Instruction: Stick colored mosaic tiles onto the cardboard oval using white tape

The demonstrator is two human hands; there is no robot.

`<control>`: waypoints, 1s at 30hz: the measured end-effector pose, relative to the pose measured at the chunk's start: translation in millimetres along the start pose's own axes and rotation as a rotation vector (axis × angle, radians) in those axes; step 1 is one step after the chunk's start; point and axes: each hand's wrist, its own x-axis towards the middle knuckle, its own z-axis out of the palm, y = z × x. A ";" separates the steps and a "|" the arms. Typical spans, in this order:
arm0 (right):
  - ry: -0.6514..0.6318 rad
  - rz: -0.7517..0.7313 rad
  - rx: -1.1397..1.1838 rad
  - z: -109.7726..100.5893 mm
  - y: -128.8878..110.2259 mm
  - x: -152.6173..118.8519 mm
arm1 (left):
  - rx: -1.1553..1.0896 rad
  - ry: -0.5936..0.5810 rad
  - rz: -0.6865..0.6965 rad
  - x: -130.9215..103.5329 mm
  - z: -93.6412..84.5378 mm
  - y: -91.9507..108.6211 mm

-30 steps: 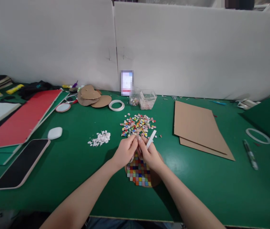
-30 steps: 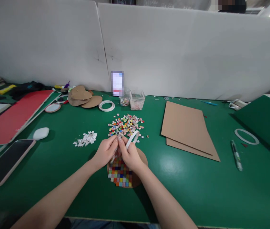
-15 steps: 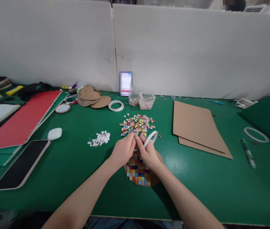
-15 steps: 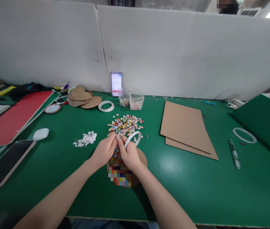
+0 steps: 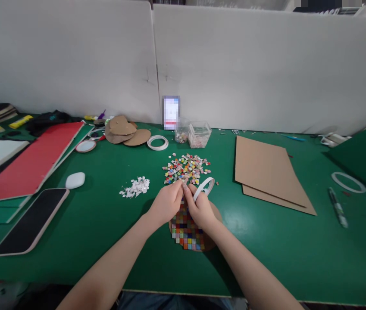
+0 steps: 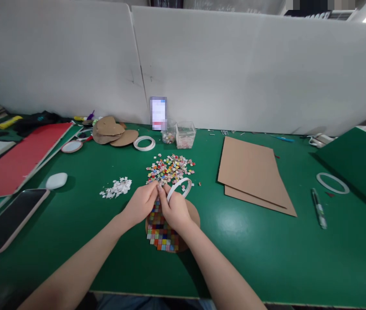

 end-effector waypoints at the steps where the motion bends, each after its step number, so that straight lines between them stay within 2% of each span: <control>1: -0.001 -0.002 -0.012 0.5 1.0 -0.3 | -0.015 -0.008 -0.006 0.1 0.2 0.2; 8: 0.004 -0.007 -0.008 3.5 6.5 -0.6 | -0.078 -0.028 -0.043 0.5 2.7 -0.5; 15: -0.011 -0.027 0.073 2.0 2.0 -0.5 | 0.019 0.027 -0.031 0.5 3.0 -1.0; 20: 0.037 -0.053 -0.073 1.2 -0.5 -2.2 | -0.034 0.034 -0.041 0.3 2.4 0.9; 25: 0.056 -0.059 -0.224 -0.2 1.5 -2.2 | -0.070 -0.012 -0.021 -0.2 0.6 3.9; 30: 0.053 -0.097 -0.264 -2.3 6.6 -1.4 | -0.106 -0.035 0.003 0.0 -1.7 3.0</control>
